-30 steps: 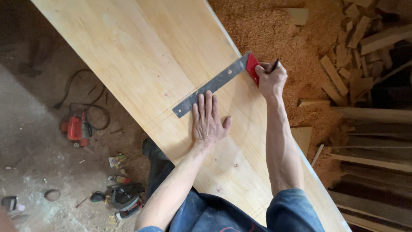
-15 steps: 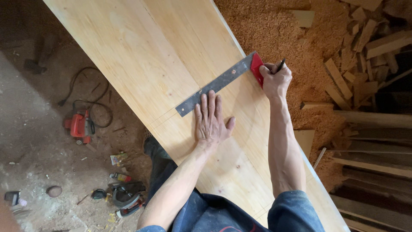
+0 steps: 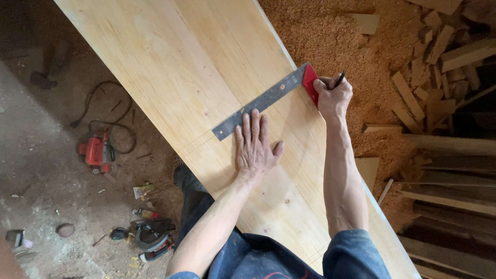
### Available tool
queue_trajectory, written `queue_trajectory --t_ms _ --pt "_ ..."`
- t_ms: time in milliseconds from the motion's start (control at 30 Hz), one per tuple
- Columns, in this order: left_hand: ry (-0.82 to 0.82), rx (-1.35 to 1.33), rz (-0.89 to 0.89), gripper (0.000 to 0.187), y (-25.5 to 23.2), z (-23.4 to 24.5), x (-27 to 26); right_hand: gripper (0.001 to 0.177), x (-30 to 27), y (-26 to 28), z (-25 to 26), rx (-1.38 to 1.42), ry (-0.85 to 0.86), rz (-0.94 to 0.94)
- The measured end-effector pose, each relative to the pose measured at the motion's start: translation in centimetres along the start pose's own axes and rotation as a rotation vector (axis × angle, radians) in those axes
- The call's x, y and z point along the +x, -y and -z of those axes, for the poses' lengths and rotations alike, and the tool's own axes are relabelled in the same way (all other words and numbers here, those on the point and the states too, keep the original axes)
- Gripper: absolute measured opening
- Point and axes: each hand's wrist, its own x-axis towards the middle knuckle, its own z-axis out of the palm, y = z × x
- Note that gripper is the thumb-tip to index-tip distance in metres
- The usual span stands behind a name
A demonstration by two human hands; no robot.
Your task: The person uses a combination square and a pencil to draw straight lines on a large wooden board. They repeatedly reposition the square and mark multiple lines across the surface.
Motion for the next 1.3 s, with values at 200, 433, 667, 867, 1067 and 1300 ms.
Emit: queue_trajectory --t_ms 200,433,667,867,1067,1300 --pt "0.003 0.008 -0.002 0.090 -0.1 0.3 0.0 0.040 0.0 -0.1 0.1 -0.023 0.001 0.034" --pt "0.003 0.025 0.003 0.090 -0.1 0.6 0.0 0.042 0.1 -0.5 -0.1 -0.008 0.001 0.053" --pt "-0.001 0.028 0.001 0.090 -0.2 0.7 0.1 0.041 0.1 -0.6 -0.2 0.000 -0.007 0.036" --pt "-0.028 0.046 -0.012 0.090 0.0 0.4 -0.1 0.024 0.0 0.6 0.6 -0.353 0.011 0.072" --pt "-0.009 0.078 0.000 0.089 0.0 0.0 0.1 0.014 -2.0 5.1 0.5 -0.369 0.055 0.323" --pt "-0.003 0.101 0.013 0.089 -0.2 0.4 0.1 0.037 -5.6 9.0 -4.7 0.236 0.560 0.045"
